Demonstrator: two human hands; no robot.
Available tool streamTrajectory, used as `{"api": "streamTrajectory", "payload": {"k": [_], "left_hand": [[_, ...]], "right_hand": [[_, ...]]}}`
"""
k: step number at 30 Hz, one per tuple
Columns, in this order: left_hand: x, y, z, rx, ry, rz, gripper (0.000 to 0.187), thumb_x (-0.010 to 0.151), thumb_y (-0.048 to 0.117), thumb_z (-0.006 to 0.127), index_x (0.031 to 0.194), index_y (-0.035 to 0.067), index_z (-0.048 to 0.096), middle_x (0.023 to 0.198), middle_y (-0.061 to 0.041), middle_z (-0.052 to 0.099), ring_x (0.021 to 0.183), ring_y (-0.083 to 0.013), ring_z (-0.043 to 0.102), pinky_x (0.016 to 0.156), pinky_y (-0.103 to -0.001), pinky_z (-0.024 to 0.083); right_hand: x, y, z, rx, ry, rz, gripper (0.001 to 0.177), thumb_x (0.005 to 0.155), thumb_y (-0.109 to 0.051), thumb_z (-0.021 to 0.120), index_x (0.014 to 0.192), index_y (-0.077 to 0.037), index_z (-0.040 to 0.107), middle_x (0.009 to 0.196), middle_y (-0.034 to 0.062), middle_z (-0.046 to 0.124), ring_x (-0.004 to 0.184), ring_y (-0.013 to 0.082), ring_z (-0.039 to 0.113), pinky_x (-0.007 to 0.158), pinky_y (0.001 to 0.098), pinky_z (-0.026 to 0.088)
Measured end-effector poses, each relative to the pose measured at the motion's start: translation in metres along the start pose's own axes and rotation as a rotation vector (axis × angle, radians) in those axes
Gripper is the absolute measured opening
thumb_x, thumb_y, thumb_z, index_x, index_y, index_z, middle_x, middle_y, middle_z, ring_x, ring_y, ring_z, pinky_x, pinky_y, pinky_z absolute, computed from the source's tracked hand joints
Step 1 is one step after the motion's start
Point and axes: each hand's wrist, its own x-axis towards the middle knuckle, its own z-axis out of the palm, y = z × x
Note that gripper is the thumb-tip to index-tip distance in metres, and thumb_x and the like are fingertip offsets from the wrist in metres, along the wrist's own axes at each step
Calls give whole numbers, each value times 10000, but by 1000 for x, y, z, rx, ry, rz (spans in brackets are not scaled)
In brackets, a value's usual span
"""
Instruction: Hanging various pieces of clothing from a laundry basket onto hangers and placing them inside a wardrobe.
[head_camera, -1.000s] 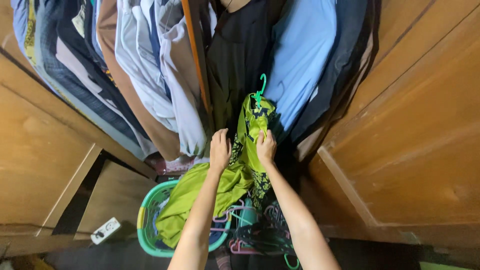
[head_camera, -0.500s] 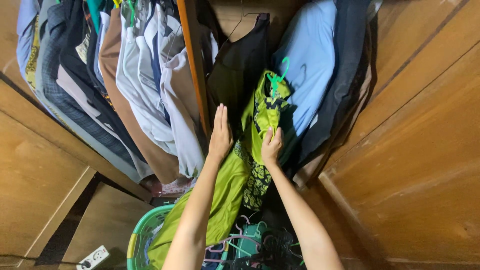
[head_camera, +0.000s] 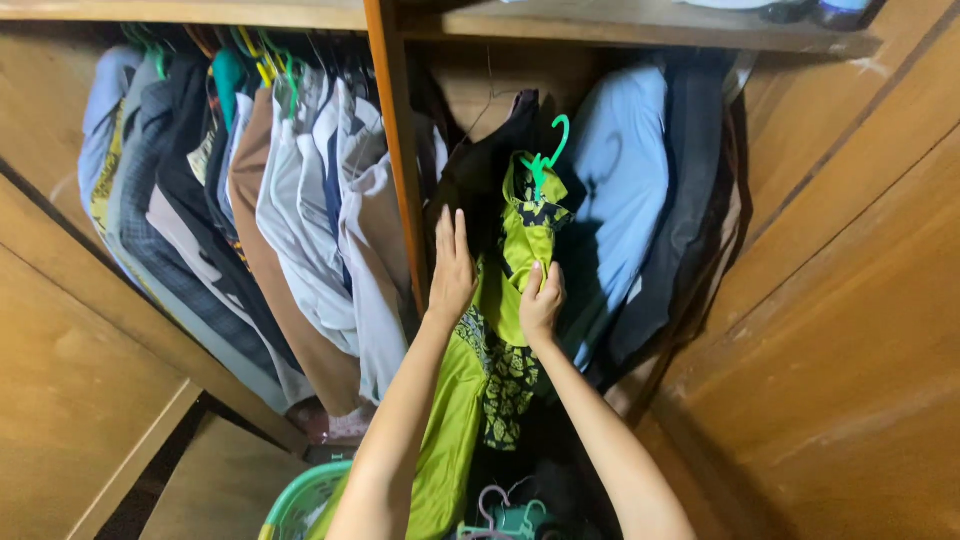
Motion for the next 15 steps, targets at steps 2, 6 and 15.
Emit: {"api": "streamTrajectory", "payload": {"k": [2, 6, 15], "left_hand": [[8, 2, -5, 45, -11, -20, 950, 776, -103, 600, 1606, -25, 145, 1654, -288, 171, 1510, -481, 238, 1248, -485, 259], [17, -10, 4, 86, -59, -163, 932, 787, -32, 651, 1597, 0, 191, 1533, -276, 385, 1327, -453, 460, 1125, -484, 403], [34, -37, 40, 122, -223, -399, 851, 787, 98, 664, 1524, -19, 256, 1177, -323, 603, 1028, -476, 637, 905, -505, 527]], "right_hand": [[9, 1, 4, -2, 16, -13, 330, 1069, -244, 546, 918, 48, 563, 843, 288, 610, 819, 490, 599, 704, 521, 461], [27, -2, 13, -14, 20, -55, 326, 1071, -246, 532, 942, 50, 577, 862, 281, 630, 825, 484, 611, 716, 525, 470], [71, -6, 22, -61, -14, -112, 345, 1083, -251, 519, 982, 70, 595, 893, 285, 649, 845, 480, 623, 740, 519, 483]]}}
